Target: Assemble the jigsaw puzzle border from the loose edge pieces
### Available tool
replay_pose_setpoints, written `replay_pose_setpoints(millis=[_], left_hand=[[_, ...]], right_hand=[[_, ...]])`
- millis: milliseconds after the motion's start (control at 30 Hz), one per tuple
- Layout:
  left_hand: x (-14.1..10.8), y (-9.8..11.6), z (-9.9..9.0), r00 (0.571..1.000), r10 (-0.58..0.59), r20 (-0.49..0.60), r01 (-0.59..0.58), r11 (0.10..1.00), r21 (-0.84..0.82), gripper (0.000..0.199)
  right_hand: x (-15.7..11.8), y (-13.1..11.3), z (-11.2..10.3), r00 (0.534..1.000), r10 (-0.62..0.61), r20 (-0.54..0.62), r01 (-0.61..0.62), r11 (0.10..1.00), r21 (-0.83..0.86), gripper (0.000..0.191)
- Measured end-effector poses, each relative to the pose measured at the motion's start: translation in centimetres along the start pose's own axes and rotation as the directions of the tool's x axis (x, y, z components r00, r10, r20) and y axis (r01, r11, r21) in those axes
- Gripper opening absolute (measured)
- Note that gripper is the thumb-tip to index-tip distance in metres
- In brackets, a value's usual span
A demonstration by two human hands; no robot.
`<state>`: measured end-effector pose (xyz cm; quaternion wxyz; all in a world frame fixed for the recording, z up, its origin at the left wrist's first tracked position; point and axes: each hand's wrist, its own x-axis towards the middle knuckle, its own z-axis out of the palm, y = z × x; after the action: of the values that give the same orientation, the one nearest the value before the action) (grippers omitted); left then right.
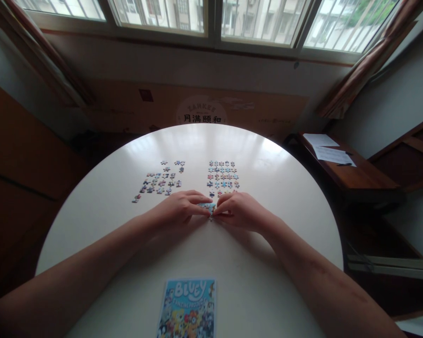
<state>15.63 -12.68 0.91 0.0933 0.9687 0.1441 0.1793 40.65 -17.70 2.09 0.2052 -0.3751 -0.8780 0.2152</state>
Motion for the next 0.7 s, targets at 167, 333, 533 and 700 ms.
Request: replay_pose_setpoints(millis=[167,333,533,700], left_hand=[[0.2,0.3,-0.1,1.000,0.009,-0.003,-0.009,0.999,-0.034,0.040],[0.4,0.6,-0.4,1.000,0.012,0.001,-0.012,0.997,-0.077,0.039],[0.2,0.8,-0.6,1.000,-0.022,-0.008,0.021,0.997,-0.068,0.047],[-0.2,0.8,-2.0,0.986,-0.151,-0.064,0.153,0.988,0.033,0.046]], right_hand=[[0.0,-0.2,0.1,1.000,0.024,0.001,-0.024,0.999,-0.040,0.012],[0.0,0.0,0.2,1.000,0.022,0.002,-0.021,0.998,-0.054,0.012],[0.1,0.3,0.1,1.000,0.020,-0.013,-0.020,1.000,-0.002,0.009],[0.1,0.2,-0.3,0.999,0.048,-0.010,-0.047,0.999,0.024,0.012]])
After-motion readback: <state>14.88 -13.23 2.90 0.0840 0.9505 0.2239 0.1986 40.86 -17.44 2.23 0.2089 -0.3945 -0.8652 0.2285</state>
